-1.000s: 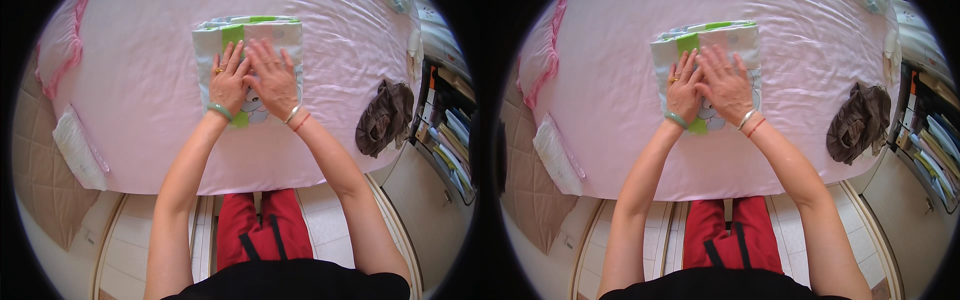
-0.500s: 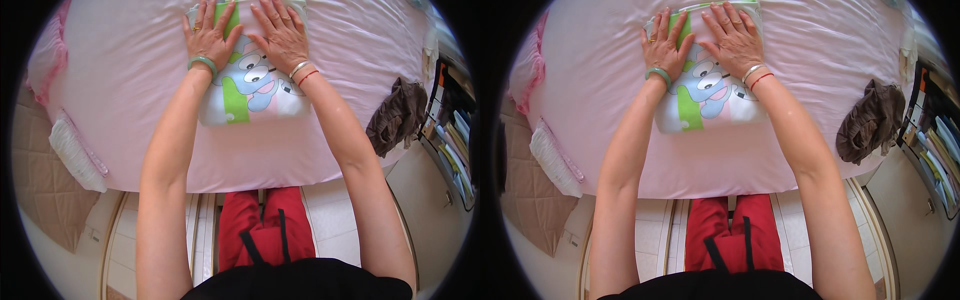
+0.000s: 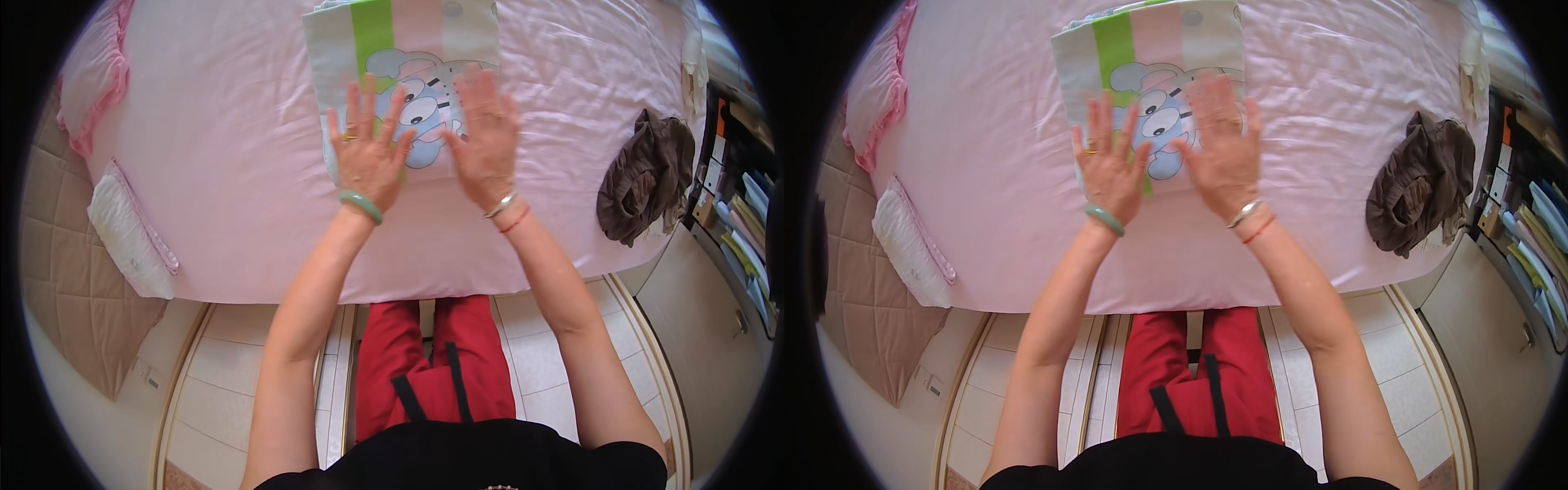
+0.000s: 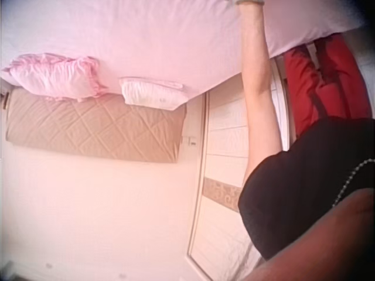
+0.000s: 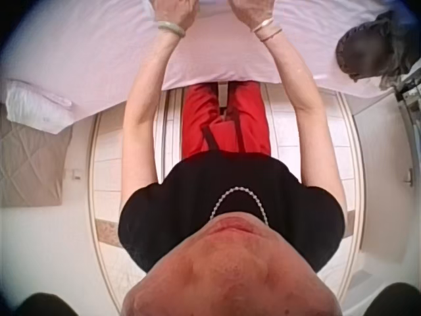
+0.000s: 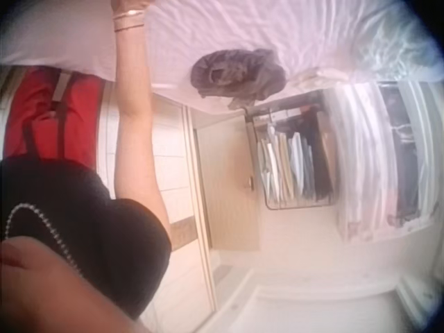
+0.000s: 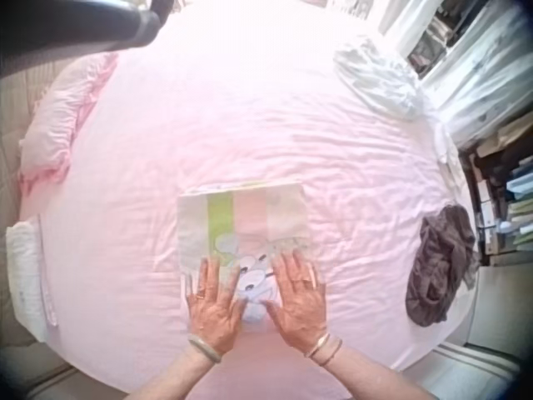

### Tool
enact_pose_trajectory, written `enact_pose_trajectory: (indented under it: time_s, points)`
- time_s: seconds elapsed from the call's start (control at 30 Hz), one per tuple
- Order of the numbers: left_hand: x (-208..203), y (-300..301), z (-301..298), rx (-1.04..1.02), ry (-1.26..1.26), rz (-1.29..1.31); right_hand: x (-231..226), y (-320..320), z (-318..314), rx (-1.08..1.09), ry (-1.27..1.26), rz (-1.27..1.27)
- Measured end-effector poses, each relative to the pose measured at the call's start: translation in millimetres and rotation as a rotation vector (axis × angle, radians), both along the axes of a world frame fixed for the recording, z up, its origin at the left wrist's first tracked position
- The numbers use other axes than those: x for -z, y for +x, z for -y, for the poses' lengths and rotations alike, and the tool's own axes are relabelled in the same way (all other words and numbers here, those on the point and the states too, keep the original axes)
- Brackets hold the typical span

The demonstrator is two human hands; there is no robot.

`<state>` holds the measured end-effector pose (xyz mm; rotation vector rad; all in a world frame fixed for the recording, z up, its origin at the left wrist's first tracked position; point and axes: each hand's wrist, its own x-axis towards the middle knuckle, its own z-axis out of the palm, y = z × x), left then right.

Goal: The person folds several pieces of clothing on a bed, including a patterned baby blanket, brown pants, a beige shirt, and light-colored garments. They smooth the bedsheet and arrange the folded items into neat stacks.

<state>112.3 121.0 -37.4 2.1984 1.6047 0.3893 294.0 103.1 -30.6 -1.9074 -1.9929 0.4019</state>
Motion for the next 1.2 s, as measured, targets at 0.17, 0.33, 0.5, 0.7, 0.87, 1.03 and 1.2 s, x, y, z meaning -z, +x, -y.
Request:
enact_pose_trajectory:
  time_s: [0.17, 0.33, 0.5, 0.7, 0.87, 1.03, 1.2]
  points:
    - [35.5, -24.2, 12.5, 0.025, 0.023, -0.211, 34.9, 17.7, 7.0, -0.014, -0.068, 0.171]
    - [42.5, -83.7, 24.9, -0.299, -0.096, -0.153, 47.4, 77.4, 31.9, 0.138, -0.093, 0.116]
    - [25.7, -56.2, 13.5, -0.632, -0.340, 0.630, 24.0, 62.1, 8.9, 0.368, -0.211, -0.639]
    - [-11.8, 18.1, -3.9, -0.471, 0.188, 0.284, 5.3, 11.2, -83.2, -0.251, 0.239, 0.096]
    - [-10.1, 55.5, 78.3, -1.239, -0.773, 1.203, 41.1, 53.5, -155.4, -0.058, -0.057, 0.198]
    - [8.7, 41.6, 80.9, -1.480, -0.983, 1.687, 43.6, 60.9, -158.6, 0.096, -0.121, -0.258]
    - [11.1, 48.3, 63.2, -1.525, -0.890, 1.714, 51.8, 64.2, -121.7, 0.453, -0.342, -0.916]
